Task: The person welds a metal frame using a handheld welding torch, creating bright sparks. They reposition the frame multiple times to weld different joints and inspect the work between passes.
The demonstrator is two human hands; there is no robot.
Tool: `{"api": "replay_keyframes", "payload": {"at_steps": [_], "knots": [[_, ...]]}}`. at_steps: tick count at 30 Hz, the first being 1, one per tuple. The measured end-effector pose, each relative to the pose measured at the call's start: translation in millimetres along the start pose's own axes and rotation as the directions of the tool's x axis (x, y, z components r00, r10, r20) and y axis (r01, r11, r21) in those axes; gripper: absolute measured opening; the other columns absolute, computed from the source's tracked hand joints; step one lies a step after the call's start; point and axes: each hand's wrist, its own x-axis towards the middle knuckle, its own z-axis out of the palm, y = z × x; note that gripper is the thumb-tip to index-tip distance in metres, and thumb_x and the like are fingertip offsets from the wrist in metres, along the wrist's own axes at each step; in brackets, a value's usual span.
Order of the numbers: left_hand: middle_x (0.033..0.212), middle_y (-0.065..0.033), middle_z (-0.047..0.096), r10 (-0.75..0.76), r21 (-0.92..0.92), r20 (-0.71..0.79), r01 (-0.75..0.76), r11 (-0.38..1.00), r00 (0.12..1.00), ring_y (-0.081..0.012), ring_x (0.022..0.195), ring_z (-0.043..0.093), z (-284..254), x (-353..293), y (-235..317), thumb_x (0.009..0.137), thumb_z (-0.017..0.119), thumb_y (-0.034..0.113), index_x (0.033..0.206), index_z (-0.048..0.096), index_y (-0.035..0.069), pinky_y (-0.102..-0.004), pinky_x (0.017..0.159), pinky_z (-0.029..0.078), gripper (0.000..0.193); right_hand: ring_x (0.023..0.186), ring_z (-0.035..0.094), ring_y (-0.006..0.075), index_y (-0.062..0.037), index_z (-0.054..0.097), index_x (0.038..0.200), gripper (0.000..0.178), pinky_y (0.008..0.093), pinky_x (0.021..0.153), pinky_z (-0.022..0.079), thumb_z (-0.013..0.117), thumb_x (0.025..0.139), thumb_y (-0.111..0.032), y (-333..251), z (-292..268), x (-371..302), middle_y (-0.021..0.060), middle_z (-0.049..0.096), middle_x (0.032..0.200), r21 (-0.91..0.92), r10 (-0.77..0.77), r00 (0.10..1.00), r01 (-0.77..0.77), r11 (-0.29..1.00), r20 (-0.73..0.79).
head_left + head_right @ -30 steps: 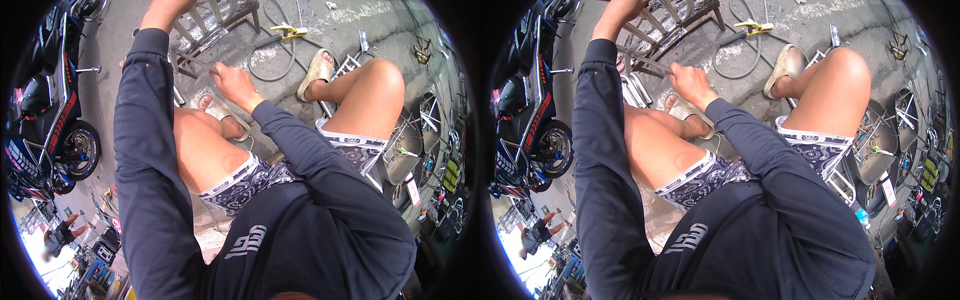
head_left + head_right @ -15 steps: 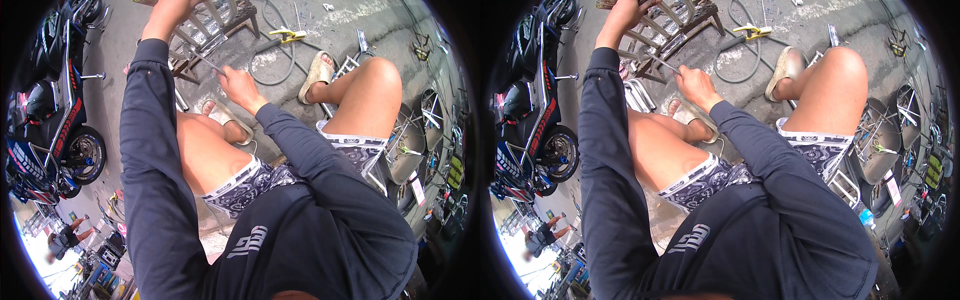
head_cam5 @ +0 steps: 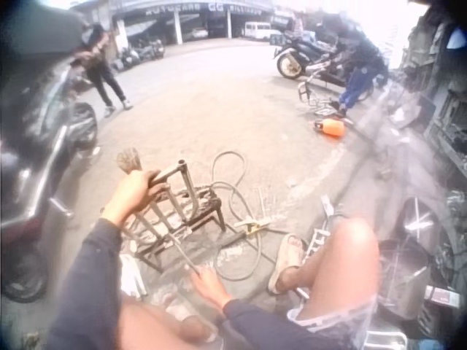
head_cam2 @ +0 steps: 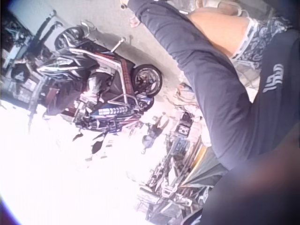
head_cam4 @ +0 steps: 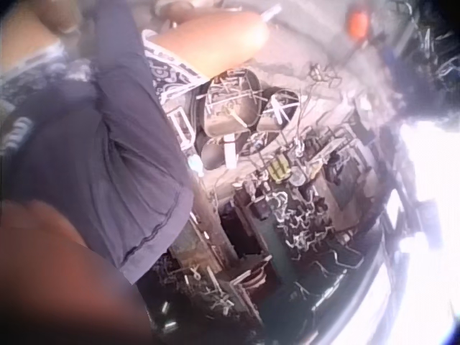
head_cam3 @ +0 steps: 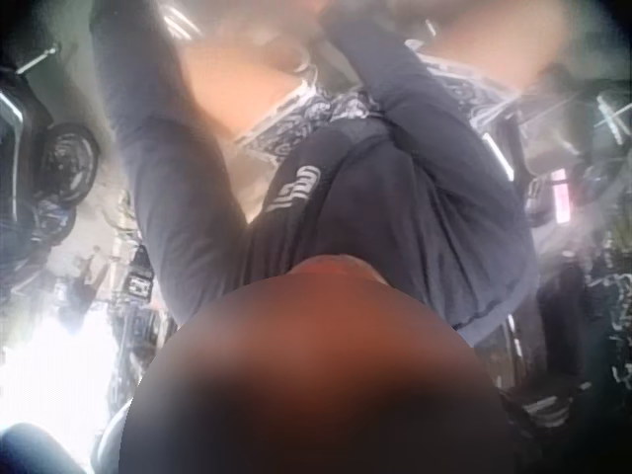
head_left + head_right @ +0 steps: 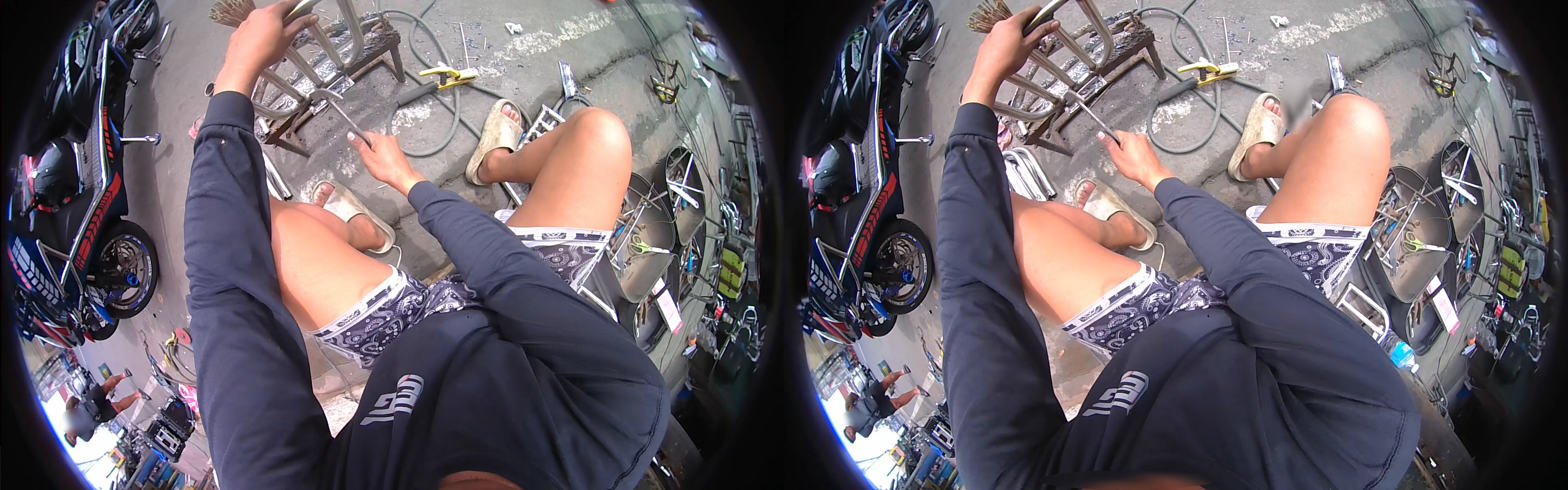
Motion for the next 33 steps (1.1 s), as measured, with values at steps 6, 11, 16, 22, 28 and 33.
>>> {"api": "replay_keyframes", "payload": {"at_steps": [6,11,16,22,28,33], "knots": [[0.1,-0.0145,0.079,-0.19,-0.282,0.075,0.204,0.938,0.979,-0.0259,0.097,0.076,-15.1,-14.0,-21.0,0.101,0.071,0.054,0.132,0.072,0.013,-0.0397,0.09,0.056,0.052,0.095,0.069,0.0539,0.0019,0.07,0.102,0.052,0.0565,0.086,0.056,0.06,0.105,-0.049,100.4,-7.6,-45.1,0.0311,0.072,0.095,-0.254,0.257,0.961,-0.275,0.927,-0.101],[0.102,-0.0089,0.08,-0.258,-0.483,0.034,0.242,0.842,0.966,-0.0193,0.096,0.073,-12.9,-43.3,-40.7,0.104,0.069,0.052,0.132,0.07,0.006,-0.0366,0.091,0.055,0.054,0.128,0.062,0.0484,0.0028,0.074,0.121,0.065,0.052,0.107,0.051,0.065,0.099,-0.058,145.0,4.2,-54.5,0.0364,0.061,0.139,-0.523,0.353,0.936,-0.296,0.799,0.009],[0.1,-0.0074,0.077,-0.37,-0.622,0.065,0.328,0.711,0.927,-0.0164,0.09,0.068,-4.5,-60.2,-55.4,0.103,0.073,0.047,0.126,0.069,0.006,-0.0322,0.084,0.055,0.048,0.124,0.063,0.0476,0.0103,0.069,0.129,0.086,0.0476,0.111,0.046,0.068,0.093,-0.068,162.0,-20.2,44.9,0.0356,0.062,0.138,0.324,0.537,0.745,-0.434,0.841,-0.396],[0.088,-0.0063,0.076,-0.386,-0.547,-0.092,0.278,0.789,0.918,-0.0119,0.086,0.067,9.4,-58.3,-40.5,0.098,0.079,0.05,0.118,0.072,0.004,-0.0303,0.08,0.053,0.051,0.104,0.059,0.0286,0.0043,0.045,0.151,0.108,0.0409,0.087,0.054,0.068,0.088,-0.08,178.9,-74.5,166.9,0.0211,0.054,0.133,0.805,0.758,0.648,-0.41,0.429,-0.074],[0.09,-0.0043,0.075,-0.401,-0.579,-0.005,0.324,0.748,0.916,-0.0113,0.084,0.065,-1.7,-51.4,-33.6,0.1,0.078,0.045,0.115,0.073,0.004,-0.0297,0.079,0.052,0.044,0.117,0.056,0.0293,-0.0052,0.051,0.145,0.097,0.0512,0.095,0.047,0.075,0.083,-0.075,185.2,-70.9,187.2,0.0118,0.055,0.143,0.844,0.827,0.554,-0.394,0.363,-0.098],[0.09,-0.0042,0.076,-0.395,-0.575,0.036,0.342,0.743,0.918,-0.0125,0.083,0.065,-8.1,-50.3,-38.2,0.1,0.077,0.046,0.116,0.075,0.005,-0.0316,0.079,0.052,0.044,0.11,0.056,0.0295,-0.015,0.053,0.133,0.072,0.0549,0.088,0.052,0.082,0.082,-0.057,169.0,-105.1,174.9,0.0109,0.055,0.126,0.997,0.629,0.777,-0.041,0.071,-0.013]]}}
